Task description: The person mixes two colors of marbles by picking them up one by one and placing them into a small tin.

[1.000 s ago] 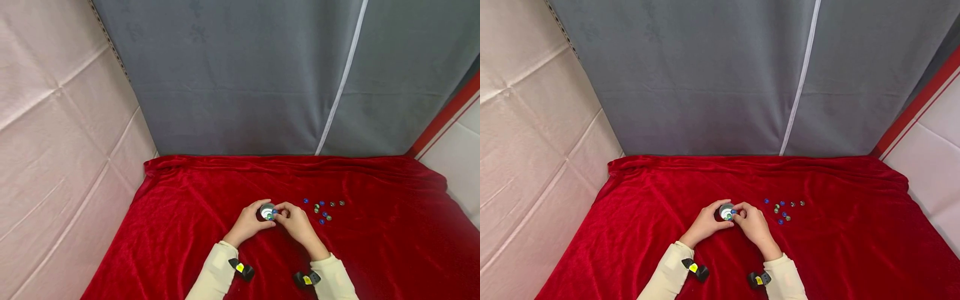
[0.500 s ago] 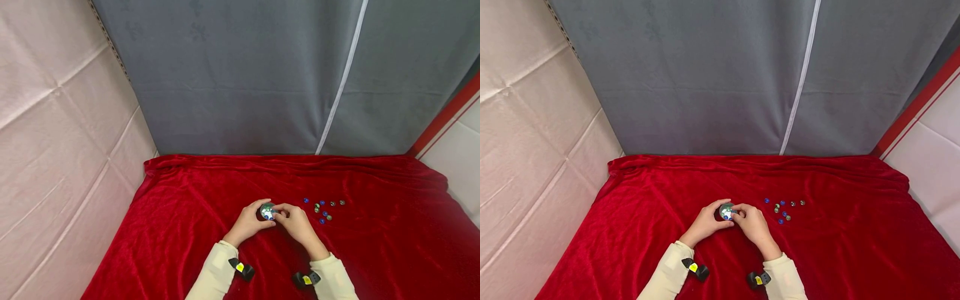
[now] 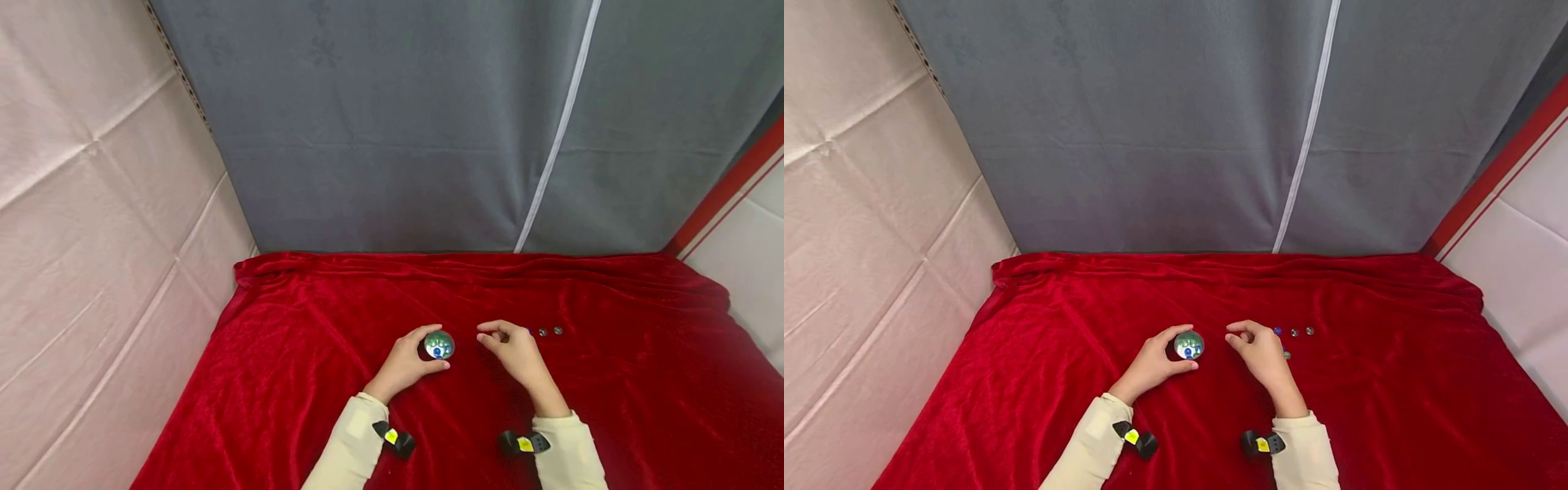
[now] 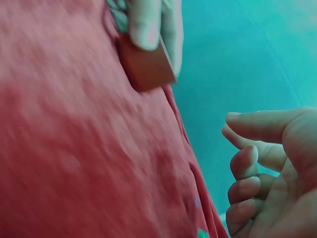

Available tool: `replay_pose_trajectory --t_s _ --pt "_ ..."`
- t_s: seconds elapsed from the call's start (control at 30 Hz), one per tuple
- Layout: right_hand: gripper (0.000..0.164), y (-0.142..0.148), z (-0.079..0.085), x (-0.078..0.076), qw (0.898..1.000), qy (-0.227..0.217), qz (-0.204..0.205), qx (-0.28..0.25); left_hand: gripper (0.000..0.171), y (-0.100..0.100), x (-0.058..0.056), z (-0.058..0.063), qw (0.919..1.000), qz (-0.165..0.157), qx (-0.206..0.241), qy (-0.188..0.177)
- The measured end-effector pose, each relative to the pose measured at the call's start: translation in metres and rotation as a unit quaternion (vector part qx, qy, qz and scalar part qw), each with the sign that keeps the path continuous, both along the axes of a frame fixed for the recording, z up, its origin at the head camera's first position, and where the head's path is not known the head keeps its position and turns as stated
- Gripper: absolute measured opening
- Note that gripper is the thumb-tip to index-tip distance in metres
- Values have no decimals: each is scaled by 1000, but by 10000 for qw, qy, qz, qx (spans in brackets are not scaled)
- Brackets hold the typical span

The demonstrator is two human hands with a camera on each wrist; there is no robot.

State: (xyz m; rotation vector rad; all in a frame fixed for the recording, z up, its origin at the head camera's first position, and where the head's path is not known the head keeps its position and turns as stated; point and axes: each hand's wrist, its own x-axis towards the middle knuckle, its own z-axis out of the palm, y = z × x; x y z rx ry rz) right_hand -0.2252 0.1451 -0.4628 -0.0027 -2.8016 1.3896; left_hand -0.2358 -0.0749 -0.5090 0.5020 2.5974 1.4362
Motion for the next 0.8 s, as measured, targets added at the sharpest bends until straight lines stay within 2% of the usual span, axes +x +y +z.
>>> replay_pose_trajectory --t_s 0.33,0.57,0.8 --pt "29 39 7 -1 9984 -201 -458 -259 67 0 0 0 9999 11 65 91" --pt "37 55 9 2 9977 -319 -471 -360 67 0 -1 -1 9999 19 134 73" --pt "39 69 7 6 9979 -404 -467 -196 68 0 -1 -2 9999 -5 125 55"
